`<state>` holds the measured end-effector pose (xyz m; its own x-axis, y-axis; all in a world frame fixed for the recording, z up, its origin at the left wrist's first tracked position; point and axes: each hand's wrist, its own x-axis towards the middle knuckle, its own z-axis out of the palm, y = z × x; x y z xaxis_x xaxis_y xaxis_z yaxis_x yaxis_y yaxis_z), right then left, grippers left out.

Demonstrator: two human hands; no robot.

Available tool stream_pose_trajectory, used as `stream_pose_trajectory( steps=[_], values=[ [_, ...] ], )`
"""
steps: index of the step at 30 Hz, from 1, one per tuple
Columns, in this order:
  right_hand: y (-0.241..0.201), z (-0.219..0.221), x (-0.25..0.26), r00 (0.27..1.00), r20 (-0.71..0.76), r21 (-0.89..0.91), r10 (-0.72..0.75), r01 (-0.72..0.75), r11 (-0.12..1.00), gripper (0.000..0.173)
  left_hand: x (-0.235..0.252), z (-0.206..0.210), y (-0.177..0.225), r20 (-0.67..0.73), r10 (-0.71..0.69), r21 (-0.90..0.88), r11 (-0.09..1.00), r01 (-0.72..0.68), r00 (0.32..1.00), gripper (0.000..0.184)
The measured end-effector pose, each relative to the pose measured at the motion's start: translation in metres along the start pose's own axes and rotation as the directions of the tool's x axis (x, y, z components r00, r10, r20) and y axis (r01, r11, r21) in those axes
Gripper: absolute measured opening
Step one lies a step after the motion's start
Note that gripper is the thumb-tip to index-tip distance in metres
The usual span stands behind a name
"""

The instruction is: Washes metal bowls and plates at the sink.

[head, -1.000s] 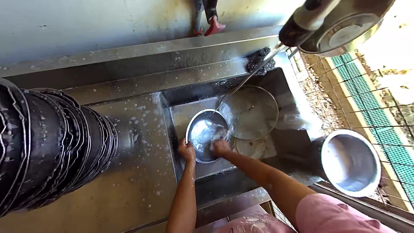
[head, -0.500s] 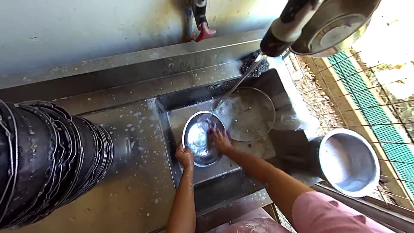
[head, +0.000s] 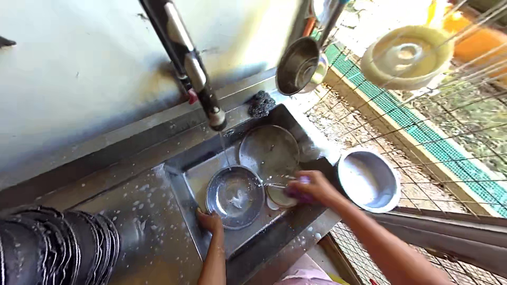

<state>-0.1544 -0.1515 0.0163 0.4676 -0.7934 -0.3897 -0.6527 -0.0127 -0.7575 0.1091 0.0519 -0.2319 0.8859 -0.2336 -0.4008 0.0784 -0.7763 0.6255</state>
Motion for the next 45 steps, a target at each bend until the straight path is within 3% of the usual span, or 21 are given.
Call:
stream_pose_trajectory(
  steps=[3,5,7,9,11,13,17,19,21,23,25,27,29,31,33,35,37,39,40,42,45],
  values=[
    [0.028,-0.103,-0.041,0.951,-0.303,-0.108,0.058,-0.095,0.990,0.030,0.040,-0.008,0.033,0.121,0.211,0.107,0.969,-0.224,0.970,0.055],
    [0.050,-0.137,-0.047,0.893,-0.417,-0.168,0.172,-0.261,0.951,0.033,0.065,-0.005,0.048,0.270,0.237,0.156,0.946,-0.285,0.933,0.046],
    [0.075,-0.148,-0.036,0.854,-0.408,-0.254,0.324,-0.447,0.858,0.039,0.074,-0.004,0.053,0.339,0.219,0.207,0.931,-0.300,0.915,0.041],
    [0.088,-0.146,-0.017,0.868,-0.324,-0.431,0.377,-0.490,0.758,0.045,0.071,-0.006,0.050,0.321,0.214,0.211,0.934,-0.290,0.923,0.038],
    [0.064,-0.126,0.006,0.918,-0.314,-0.513,0.242,-0.378,0.770,0.047,0.059,-0.007,0.039,0.257,0.184,0.188,0.953,-0.235,0.949,0.037],
    [0.017,-0.092,0.048,0.943,-0.324,-0.416,0.079,-0.217,0.883,0.049,0.044,-0.005,0.022,0.166,0.145,0.169,0.970,-0.172,0.976,0.038],
    [-0.045,-0.025,0.199,0.951,-0.287,-0.266,-0.116,0.037,0.963,0.074,0.018,0.008,-0.015,0.027,0.129,0.116,0.985,-0.132,0.991,0.045],
    [-0.055,-0.003,0.270,0.944,-0.322,-0.271,-0.066,-0.026,0.962,0.084,0.007,0.013,-0.022,-0.020,0.114,0.089,0.990,-0.111,0.993,0.048],
    [-0.062,0.016,0.308,0.935,-0.354,-0.335,0.033,-0.159,0.929,0.079,0.003,0.016,-0.020,-0.055,0.080,0.039,0.996,-0.078,0.995,0.050],
    [-0.071,0.032,0.305,0.926,-0.378,-0.392,0.015,-0.174,0.903,0.066,0.002,0.016,-0.019,-0.064,0.064,-0.016,0.998,-0.065,0.996,0.049],
    [-0.074,0.055,0.268,0.940,-0.303,-0.430,-0.155,0.010,0.903,0.049,0.005,0.014,-0.017,-0.054,0.043,-0.062,0.997,-0.046,0.998,0.046],
    [-0.050,0.114,0.212,0.936,-0.068,-0.379,-0.344,0.295,0.877,0.039,0.010,0.013,-0.015,-0.060,0.018,-0.099,0.995,-0.024,0.998,0.042],
    [-0.007,0.191,0.178,0.905,0.304,-0.378,-0.297,0.401,0.835,0.047,0.012,0.013,-0.013,-0.051,0.009,-0.097,0.995,-0.014,0.999,0.042],
    [0.026,0.251,0.175,0.875,0.448,-0.447,-0.184,0.398,0.801,0.048,0.012,0.012,-0.012,-0.015,0.005,-0.085,0.996,-0.006,1.000,0.043],
    [0.055,0.294,0.186,0.914,0.366,-0.463,-0.174,0.341,0.818,0.040,0.012,0.011,-0.007,0.000,-0.008,-0.093,0.996,0.008,1.000,0.044],
    [0.076,0.329,0.174,0.913,0.315,-0.392,-0.261,0.375,0.840,0.035,0.016,0.009,-0.002,0.004,-0.041,-0.110,0.993,0.041,0.999,0.044],
    [0.105,0.339,0.135,0.817,0.464,-0.324,-0.342,0.516,0.793,0.030,0.013,0.008,0.000,0.026,-0.100,-0.098,0.990,0.102,0.995,0.043],
    [0.118,0.305,0.116,0.739,0.581,-0.396,-0.342,0.623,0.674,0.029,0.016,0.007,0.002,0.044,-0.139,-0.072,0.987,0.142,0.989,0.043],
    [0.115,0.282,0.124,0.744,0.591,-0.473,-0.311,0.632,0.614,0.029,0.018,0.006,0.004,0.051,-0.147,-0.043,0.988,0.150,0.988,0.044],
    [0.099,0.253,0.156,0.837,0.510,-0.628,-0.198,0.520,0.579,0.032,0.015,0.006,0.004,0.084,-0.166,0.025,0.986,0.164,0.983,0.046],
    [0.088,0.296,0.188,0.923,0.327,-0.631,-0.202,0.372,0.681,0.038,0.013,0.012,0.002,0.077,-0.142,0.019,0.990,0.141,0.987,0.051]
  ],
)
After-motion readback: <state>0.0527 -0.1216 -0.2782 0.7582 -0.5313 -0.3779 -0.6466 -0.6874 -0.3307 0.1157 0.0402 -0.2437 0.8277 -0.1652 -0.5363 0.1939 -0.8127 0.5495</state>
